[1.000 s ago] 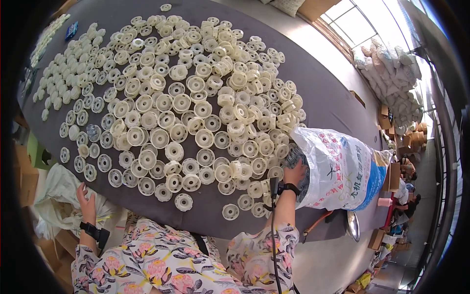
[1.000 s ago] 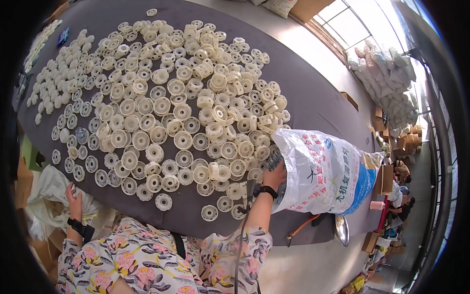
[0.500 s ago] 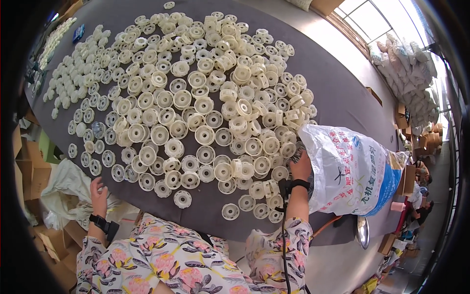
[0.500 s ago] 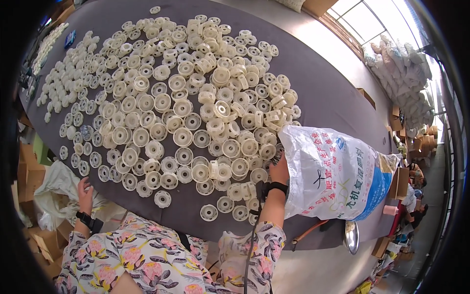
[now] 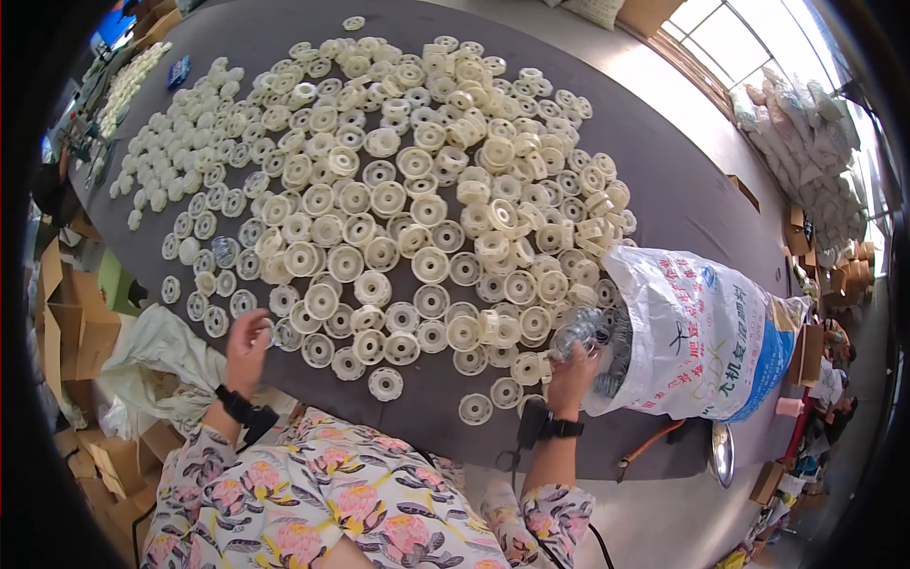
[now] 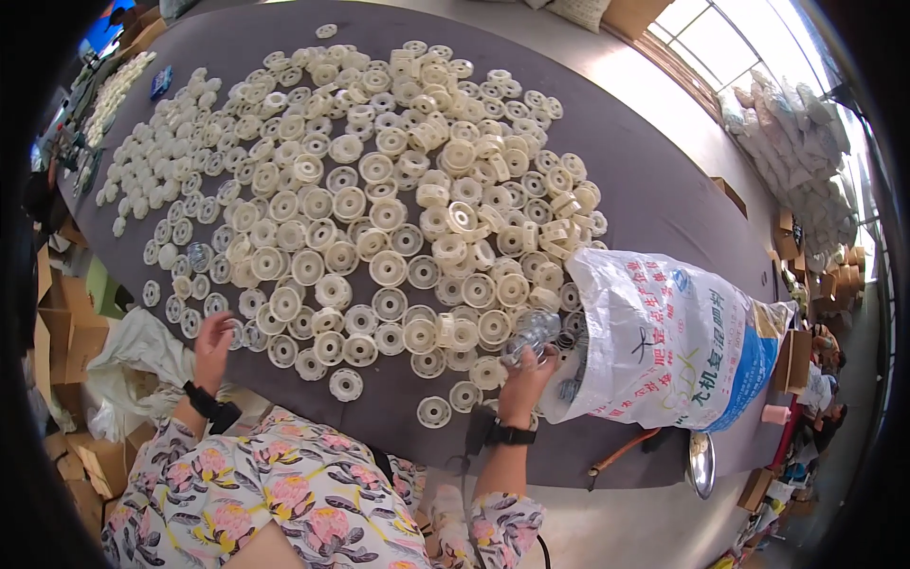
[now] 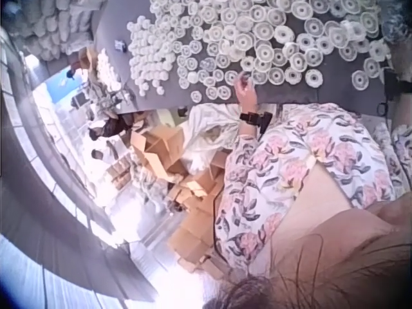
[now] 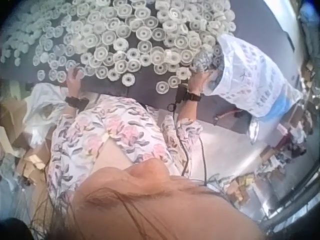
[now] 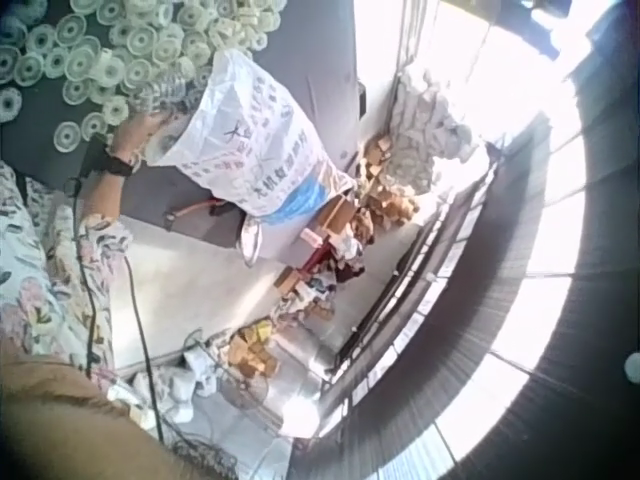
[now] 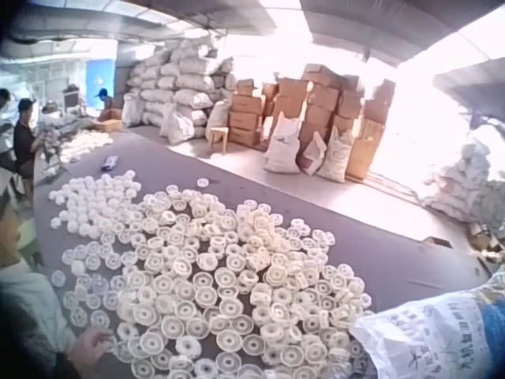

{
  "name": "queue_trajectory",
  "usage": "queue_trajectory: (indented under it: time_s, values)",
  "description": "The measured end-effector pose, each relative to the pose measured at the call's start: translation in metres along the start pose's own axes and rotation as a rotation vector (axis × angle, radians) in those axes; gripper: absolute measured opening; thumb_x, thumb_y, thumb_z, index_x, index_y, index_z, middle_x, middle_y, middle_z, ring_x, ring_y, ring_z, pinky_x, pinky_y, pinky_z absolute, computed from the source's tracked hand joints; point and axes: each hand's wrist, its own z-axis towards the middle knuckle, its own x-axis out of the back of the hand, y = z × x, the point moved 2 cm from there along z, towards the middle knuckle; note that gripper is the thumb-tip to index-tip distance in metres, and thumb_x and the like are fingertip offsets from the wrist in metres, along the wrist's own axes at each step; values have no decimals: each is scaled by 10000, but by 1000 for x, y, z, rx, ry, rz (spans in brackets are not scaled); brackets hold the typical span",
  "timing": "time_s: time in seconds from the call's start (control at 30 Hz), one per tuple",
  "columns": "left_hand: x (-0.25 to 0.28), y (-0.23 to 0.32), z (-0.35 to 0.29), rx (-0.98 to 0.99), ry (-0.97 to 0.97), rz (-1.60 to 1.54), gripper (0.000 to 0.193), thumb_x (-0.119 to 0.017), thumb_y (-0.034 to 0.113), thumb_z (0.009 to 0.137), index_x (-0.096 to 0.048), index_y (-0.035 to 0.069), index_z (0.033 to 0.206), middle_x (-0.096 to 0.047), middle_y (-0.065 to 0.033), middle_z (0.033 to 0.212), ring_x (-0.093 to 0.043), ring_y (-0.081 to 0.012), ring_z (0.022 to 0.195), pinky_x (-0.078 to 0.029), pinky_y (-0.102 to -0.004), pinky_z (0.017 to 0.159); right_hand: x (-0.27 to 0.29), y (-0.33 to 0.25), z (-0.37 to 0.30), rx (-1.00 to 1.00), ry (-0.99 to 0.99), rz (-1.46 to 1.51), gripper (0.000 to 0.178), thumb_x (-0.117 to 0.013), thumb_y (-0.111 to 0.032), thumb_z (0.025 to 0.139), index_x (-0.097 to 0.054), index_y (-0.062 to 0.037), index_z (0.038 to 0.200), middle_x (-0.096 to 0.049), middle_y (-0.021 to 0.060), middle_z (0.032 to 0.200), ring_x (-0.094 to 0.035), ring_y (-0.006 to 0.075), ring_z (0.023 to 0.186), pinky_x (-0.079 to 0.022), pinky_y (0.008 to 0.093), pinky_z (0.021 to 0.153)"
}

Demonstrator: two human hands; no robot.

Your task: The person sorts plastic caps on a table, moves a metal tray, and pours metal springs from a large bag. They then pick up the springs and insert them into the plastic caps one at a time.

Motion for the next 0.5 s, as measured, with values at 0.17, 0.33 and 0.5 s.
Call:
queue_trajectory:
  time_s: [0.17, 0.33, 0.5]
  values:
    - [-59, 34, 6, -68, -508, -117, 314, -543, 92, 845, -511, 60, 1155, -567, -53, 1043, -566, -149, 938, -453, -266, 805, -34, 26, -84, -390, -522, 382, 511, -668, -219, 744, -401, -111, 1167, -516, 81, 1057, -557, 185, 884, -505, 308, 619]
    - [-97, 60, 3, 221, -741, -447, 528, -517, 192, 884, -305, 117, 1362, -447, -45, 1256, -476, -149, 1119, -393, -321, 931, -80, 67, -158, -729, -886, 398, 611, -711, -328, 651, -444, -108, 1154, -565, 139, 1030, -594, 241, 862, -525, 330, 599]
    - [-70, 49, 7, 442, -714, -603, 437, -546, 159, 874, -423, 103, 1289, -553, -25, 1102, -547, -96, 900, -462, -254, 801, -104, 82, -192, -898, -830, 580, 627, -756, -316, 646, -434, -95, 1136, -550, 166, 1030, -587, 289, 905, -558, 346, 583]
